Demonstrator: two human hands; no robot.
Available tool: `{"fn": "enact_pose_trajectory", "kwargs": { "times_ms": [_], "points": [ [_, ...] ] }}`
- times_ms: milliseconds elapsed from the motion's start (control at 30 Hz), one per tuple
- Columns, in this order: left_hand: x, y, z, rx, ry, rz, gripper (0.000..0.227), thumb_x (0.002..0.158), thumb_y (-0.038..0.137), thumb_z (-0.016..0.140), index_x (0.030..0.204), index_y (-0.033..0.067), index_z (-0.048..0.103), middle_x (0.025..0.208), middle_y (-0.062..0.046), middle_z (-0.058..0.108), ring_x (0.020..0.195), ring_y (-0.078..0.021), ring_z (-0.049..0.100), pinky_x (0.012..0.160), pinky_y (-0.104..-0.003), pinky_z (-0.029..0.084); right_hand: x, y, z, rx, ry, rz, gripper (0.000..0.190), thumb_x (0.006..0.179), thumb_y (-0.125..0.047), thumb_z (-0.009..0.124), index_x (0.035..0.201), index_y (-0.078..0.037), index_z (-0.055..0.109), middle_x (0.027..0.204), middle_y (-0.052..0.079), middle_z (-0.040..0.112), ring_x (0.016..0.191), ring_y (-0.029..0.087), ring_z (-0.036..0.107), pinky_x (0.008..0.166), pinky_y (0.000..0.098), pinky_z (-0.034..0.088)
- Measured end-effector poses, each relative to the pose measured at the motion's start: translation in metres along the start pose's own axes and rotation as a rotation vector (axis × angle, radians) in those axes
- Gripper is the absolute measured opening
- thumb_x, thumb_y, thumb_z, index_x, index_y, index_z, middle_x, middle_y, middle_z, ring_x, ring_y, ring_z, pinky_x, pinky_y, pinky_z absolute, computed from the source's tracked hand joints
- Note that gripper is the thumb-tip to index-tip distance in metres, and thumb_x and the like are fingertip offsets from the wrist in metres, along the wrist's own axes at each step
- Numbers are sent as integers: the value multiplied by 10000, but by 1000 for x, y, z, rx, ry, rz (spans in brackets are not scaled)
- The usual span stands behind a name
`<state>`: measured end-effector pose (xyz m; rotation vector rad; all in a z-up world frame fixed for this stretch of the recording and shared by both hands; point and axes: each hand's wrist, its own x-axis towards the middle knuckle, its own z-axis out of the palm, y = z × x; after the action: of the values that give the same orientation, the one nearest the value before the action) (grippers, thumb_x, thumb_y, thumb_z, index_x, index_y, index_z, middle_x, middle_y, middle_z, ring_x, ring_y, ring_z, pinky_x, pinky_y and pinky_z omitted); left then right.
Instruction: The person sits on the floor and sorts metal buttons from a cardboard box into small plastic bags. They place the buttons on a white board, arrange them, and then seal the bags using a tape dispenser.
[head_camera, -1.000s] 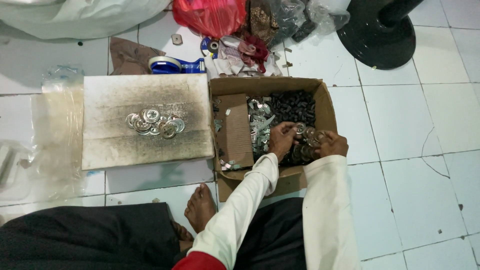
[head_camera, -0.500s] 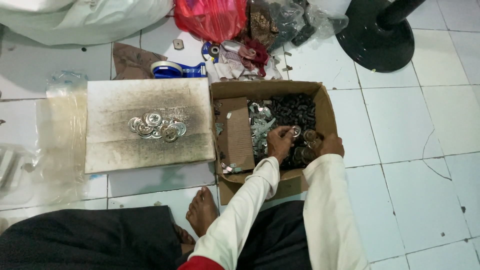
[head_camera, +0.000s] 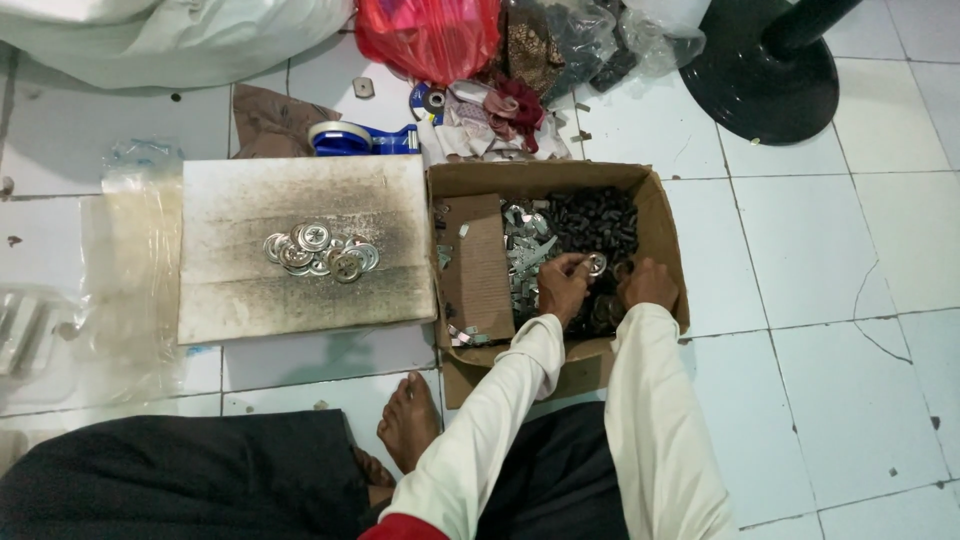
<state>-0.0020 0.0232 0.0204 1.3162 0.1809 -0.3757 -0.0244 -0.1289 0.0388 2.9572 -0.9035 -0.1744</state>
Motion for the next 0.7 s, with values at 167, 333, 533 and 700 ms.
{"fn": "enact_pose_trajectory", "kwargs": {
  "times_ms": [167,333,533,700],
  "points": [
    [6,-7,1,2,11,15,178,911,105,719,1044,0,772,848,-180,754,681,-202,728,528,-281,615,19,24,34,-67,52,25,106,920,-120,688,880,-51,758,835,170,760,816,340,776,666,434,641],
    [2,-4,-1,-5,29,17,182,904,110,724,1034,-8,773,808,-176,749,645,-204,717,517,-285,607,10,27,19,98,99,22,114,899,-36,714,810,20,759,772,252,735,771,422,755,632,472,634],
    [3,-3,-1,-16,55,10,178,892,116,727,1023,9,784,810,-180,750,633,-212,714,527,-302,617,10,36,21,432,119,-4,207,893,-138,772,1018,27,764,898,323,728,885,540,714,721,609,625],
    [2,0,0,-56,0,19,217,917,62,700,1111,-20,749,922,-222,753,718,-231,734,575,-305,640,-8,33,8,645,219,37,162,813,-164,834,974,-181,821,909,148,770,918,390,731,788,469,610]
  ]
}}
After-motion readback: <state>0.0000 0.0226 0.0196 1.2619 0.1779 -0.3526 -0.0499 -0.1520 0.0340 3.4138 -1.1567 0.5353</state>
